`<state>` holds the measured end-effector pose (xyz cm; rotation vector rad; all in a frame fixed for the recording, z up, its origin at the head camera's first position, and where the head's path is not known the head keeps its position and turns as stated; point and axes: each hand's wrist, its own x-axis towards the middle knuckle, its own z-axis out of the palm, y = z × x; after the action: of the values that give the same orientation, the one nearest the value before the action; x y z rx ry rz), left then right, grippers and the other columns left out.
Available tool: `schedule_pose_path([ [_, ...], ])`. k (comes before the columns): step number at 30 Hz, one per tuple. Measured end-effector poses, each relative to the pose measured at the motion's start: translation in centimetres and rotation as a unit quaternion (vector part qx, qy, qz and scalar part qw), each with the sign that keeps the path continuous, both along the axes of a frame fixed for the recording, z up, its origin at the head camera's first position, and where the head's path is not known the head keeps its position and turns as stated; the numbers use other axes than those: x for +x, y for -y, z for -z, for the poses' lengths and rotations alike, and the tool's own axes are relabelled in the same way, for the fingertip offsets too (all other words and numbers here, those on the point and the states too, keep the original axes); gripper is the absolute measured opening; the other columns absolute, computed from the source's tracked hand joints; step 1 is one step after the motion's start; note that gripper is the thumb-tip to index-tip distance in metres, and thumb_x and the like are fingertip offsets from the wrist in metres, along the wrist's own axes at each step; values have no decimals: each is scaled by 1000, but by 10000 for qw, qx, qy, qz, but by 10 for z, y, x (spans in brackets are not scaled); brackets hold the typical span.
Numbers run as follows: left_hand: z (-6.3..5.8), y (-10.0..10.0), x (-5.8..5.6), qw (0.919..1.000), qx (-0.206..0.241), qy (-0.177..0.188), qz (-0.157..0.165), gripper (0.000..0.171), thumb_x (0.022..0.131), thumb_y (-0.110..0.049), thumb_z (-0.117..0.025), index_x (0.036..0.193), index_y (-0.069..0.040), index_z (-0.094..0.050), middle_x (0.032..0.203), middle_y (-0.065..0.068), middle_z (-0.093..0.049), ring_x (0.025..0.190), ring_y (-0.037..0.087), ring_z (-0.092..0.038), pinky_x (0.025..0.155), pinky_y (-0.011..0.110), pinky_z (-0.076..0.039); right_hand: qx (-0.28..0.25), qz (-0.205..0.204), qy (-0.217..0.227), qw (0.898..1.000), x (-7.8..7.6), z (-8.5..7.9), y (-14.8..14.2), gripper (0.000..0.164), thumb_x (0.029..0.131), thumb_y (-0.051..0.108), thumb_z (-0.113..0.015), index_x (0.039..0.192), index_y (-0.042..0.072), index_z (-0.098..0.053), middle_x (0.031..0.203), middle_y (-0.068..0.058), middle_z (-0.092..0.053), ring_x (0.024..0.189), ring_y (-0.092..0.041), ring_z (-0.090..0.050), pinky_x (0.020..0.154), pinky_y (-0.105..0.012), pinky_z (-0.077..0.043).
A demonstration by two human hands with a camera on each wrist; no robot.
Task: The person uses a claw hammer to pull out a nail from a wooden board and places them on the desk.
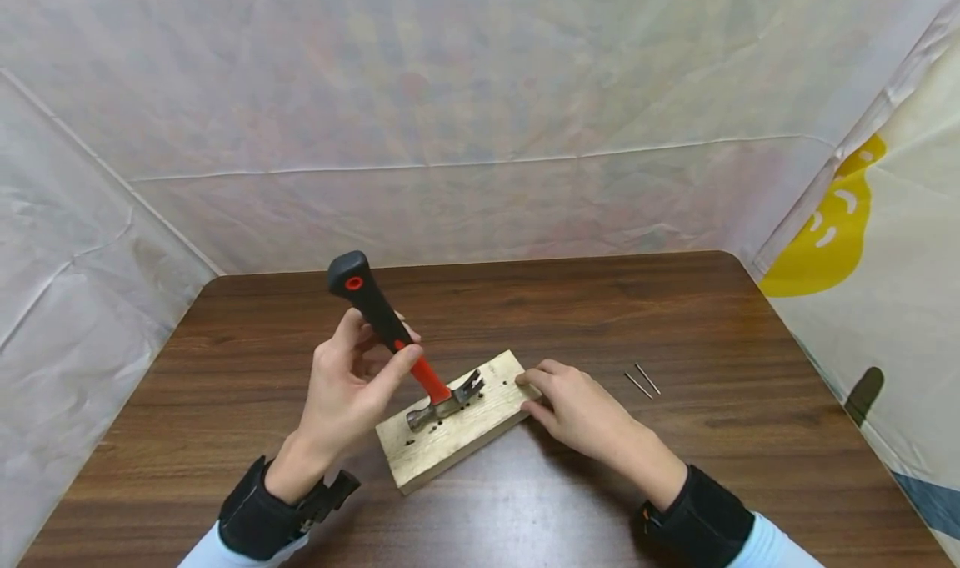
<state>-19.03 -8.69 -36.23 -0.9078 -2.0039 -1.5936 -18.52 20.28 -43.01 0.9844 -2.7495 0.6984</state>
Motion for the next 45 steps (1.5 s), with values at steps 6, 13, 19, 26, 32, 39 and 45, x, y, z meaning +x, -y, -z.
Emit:
schedule_pose_path([
  [6, 1, 4, 0, 9999, 92, 26, -63, 34, 89, 6, -77, 116, 0, -57, 97, 10, -71, 78, 20, -72, 48, 25, -56, 226, 123, -7, 9997, 1, -4, 2, 28, 92, 13, -80, 118, 6, -72, 111, -5, -71, 82, -13, -68, 68, -29, -58],
  [13, 3, 6, 1, 9996, 246, 103, -44, 33, 89, 7, -77, 114, -1, -57, 97, 11, -72, 78, 21, -73, 51, 27, -59, 505, 279, -178, 9982, 1, -7, 2, 29, 90, 19, -82, 117, 11, -74, 110, -3, -70, 82, -14, -68, 66, -32, -58],
  [19, 2, 9, 3, 9993, 332, 183, -6, 35, 88, 8, -76, 116, 0, -57, 99, 11, -72, 82, 23, -73, 51, 29, -59, 531, 173, -501, 9972, -2, -8, 2, 34, 85, 20, -86, 116, 9, -74, 107, -3, -69, 85, -15, -67, 70, -34, -59],
  [26, 4, 14, 3, 9992, 377, 102, -33, 37, 88, 10, -75, 118, 0, -56, 100, 8, -71, 83, 23, -72, 47, 26, -56, 71, 136, -732, 9972, -6, -10, 8, 43, 85, 17, -86, 123, 4, -69, 112, -7, -68, 93, -19, -68, 78, -38, -60],
  [32, 7, 16, 2, 9990, 427, 109, 4, 37, 89, 10, -74, 119, -1, -56, 102, 8, -71, 87, 25, -72, 51, 28, -59, -547, -336, -931, 9936, -7, -7, 15, 48, 84, 4, -83, 129, 4, -65, 120, -7, -65, 95, -19, -69, 77, -35, -60],
  [39, 7, 17, 2, 9989, 445, 137, -9, 39, 89, 11, -74, 121, 0, -56, 103, 8, -70, 89, 25, -72, 52, 29, -59, -932, -877, -1009, 9866, -11, -5, 24, 52, 83, 1, -83, 132, 7, -64, 130, -11, -58, 107, -22, -65, 83, -33, -59],
  [45, 5, 18, 3, 9988, 441, 220, -17, 40, 89, 10, -75, 121, 0, -55, 103, 8, -70, 90, 26, -72, 54, 31, -60, -1103, -956, -904, 9851, -12, -5, 31, 52, 82, -2, -83, 131, 5, -64, 127, -11, -59, 106, -22, -65, 84, -30, -59],
])
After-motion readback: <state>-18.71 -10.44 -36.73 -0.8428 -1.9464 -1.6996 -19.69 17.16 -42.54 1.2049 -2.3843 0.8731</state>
